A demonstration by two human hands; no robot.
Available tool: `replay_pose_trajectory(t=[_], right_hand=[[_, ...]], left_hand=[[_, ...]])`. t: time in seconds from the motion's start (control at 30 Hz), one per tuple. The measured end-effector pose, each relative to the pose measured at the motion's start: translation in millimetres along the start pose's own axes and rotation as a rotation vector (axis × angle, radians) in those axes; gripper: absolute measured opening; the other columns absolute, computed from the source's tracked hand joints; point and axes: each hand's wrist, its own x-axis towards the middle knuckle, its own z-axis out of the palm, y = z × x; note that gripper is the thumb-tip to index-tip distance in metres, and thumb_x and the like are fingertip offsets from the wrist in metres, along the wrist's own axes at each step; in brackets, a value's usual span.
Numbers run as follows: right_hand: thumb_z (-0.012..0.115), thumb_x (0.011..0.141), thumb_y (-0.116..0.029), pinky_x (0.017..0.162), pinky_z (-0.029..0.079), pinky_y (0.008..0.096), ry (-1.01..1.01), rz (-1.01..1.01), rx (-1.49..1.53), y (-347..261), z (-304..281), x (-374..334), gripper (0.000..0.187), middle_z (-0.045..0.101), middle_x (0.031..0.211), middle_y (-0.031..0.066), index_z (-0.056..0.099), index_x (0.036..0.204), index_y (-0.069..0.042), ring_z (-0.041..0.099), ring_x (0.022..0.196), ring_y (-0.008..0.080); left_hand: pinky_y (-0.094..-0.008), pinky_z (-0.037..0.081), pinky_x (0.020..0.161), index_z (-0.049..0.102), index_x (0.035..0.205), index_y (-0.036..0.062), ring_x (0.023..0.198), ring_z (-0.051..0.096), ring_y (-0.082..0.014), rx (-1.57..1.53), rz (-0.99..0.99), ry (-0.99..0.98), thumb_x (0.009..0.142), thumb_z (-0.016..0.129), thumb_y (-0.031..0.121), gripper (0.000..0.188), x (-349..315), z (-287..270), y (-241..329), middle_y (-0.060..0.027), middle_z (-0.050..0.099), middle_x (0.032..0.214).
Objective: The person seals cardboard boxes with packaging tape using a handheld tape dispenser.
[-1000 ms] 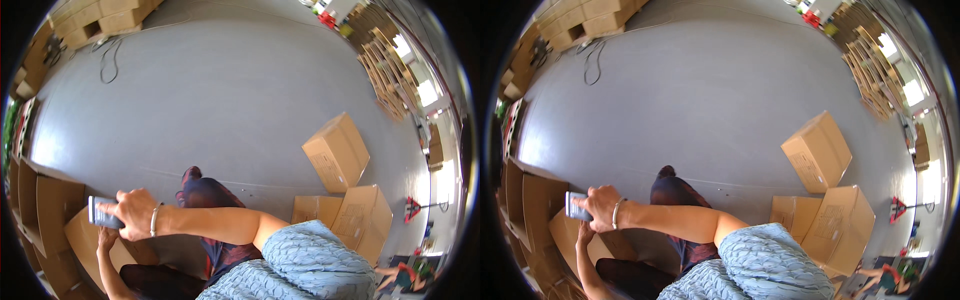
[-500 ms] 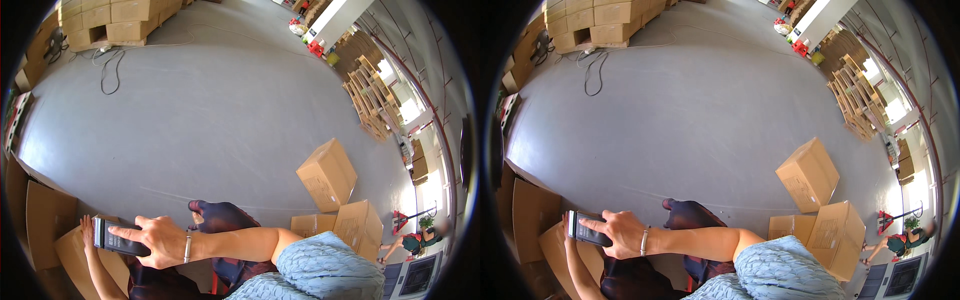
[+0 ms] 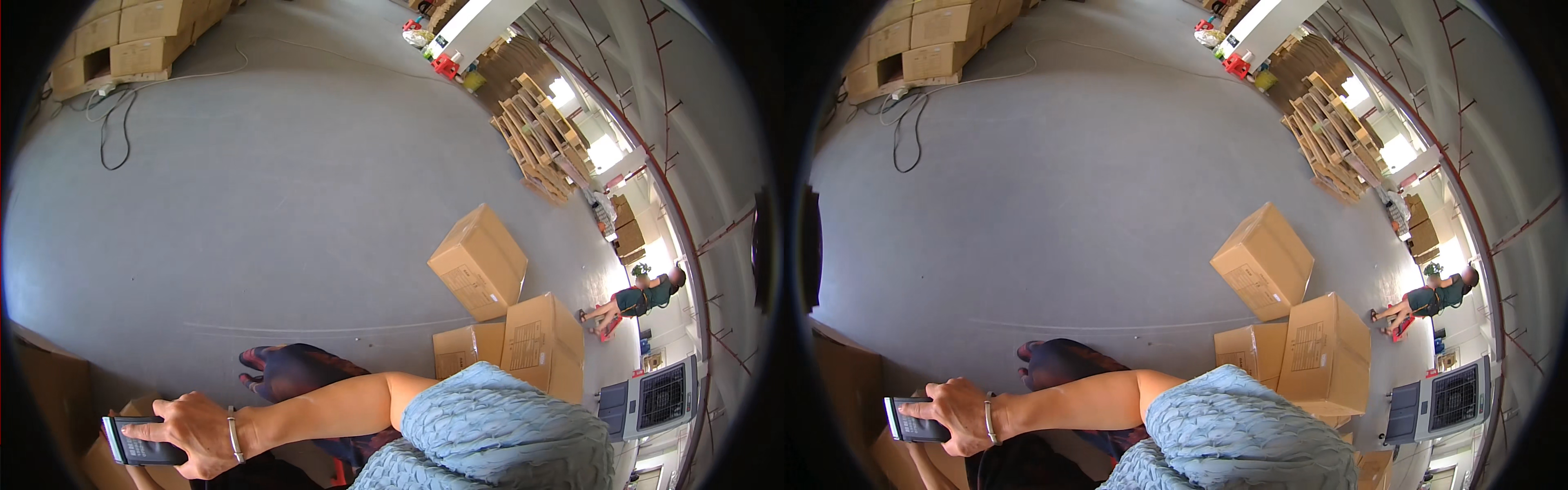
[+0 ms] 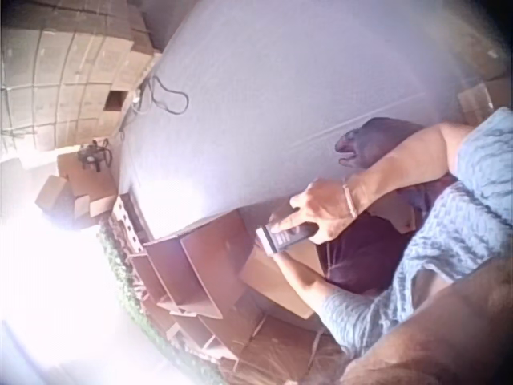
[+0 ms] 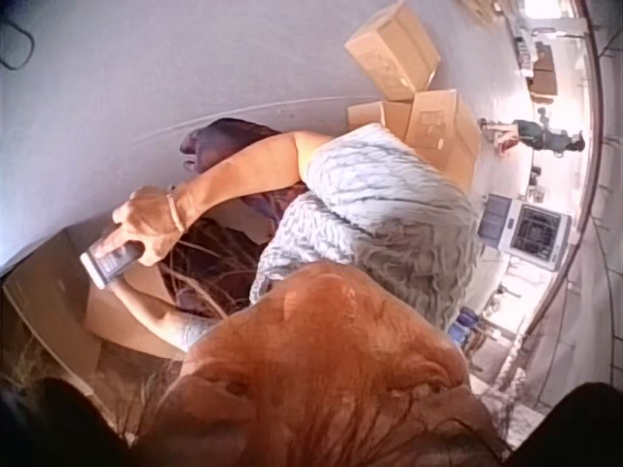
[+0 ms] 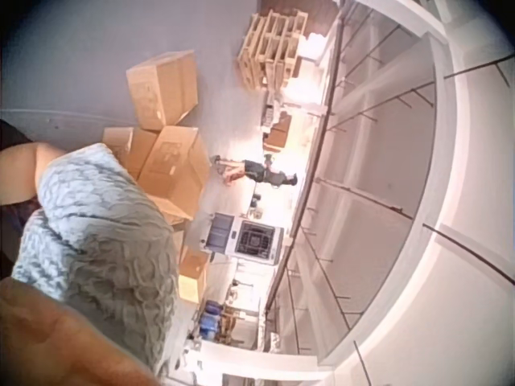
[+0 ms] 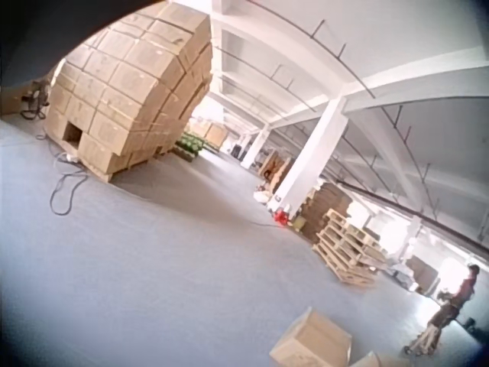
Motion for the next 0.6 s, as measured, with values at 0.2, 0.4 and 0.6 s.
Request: replay_pose_trajectory(t=[0.2,0.4,0.6], right_hand=[[0.078,0.062,-0.016,0.068,0.054,0.0440,0.002,-0.022,0.037,-23,17,2,0.081,0.058,0.089,0.0209,0.059,0.141,-0.009,0.065,0.070,0.0333],[0.079,0.067,-0.020,0.066,0.053,0.0433,-0.059,-0.032,-0.004,-10,5,-11,0.081,0.057,0.091,0.0197,0.056,0.144,-0.012,0.064,0.071,0.0325],[0.080,0.066,-0.021,0.060,0.050,0.0429,-0.036,-0.054,-0.008,-19,-8,-22,0.085,0.055,0.087,0.0169,0.054,0.146,-0.016,0.061,0.065,0.0314]], left_hand=[[-0.0503,0.051,0.081,0.066,0.095,0.0058,0.090,0.063,-0.0340,0.178,0.023,0.098,0.094,0.055,0.023,0.021,-73,-7,-61,-0.0138,0.067,0.092],[-0.0481,0.053,0.077,0.067,0.095,0.0053,0.087,0.068,-0.0334,0.107,-0.208,-0.353,0.097,0.049,0.031,0.031,-121,-71,-2,-0.0142,0.071,0.094],[-0.0498,0.050,0.084,0.057,0.119,0.0088,0.103,0.064,-0.0339,0.389,-0.338,-0.105,0.099,0.041,0.044,0.043,-139,-102,-40,-0.0166,0.062,0.117]])
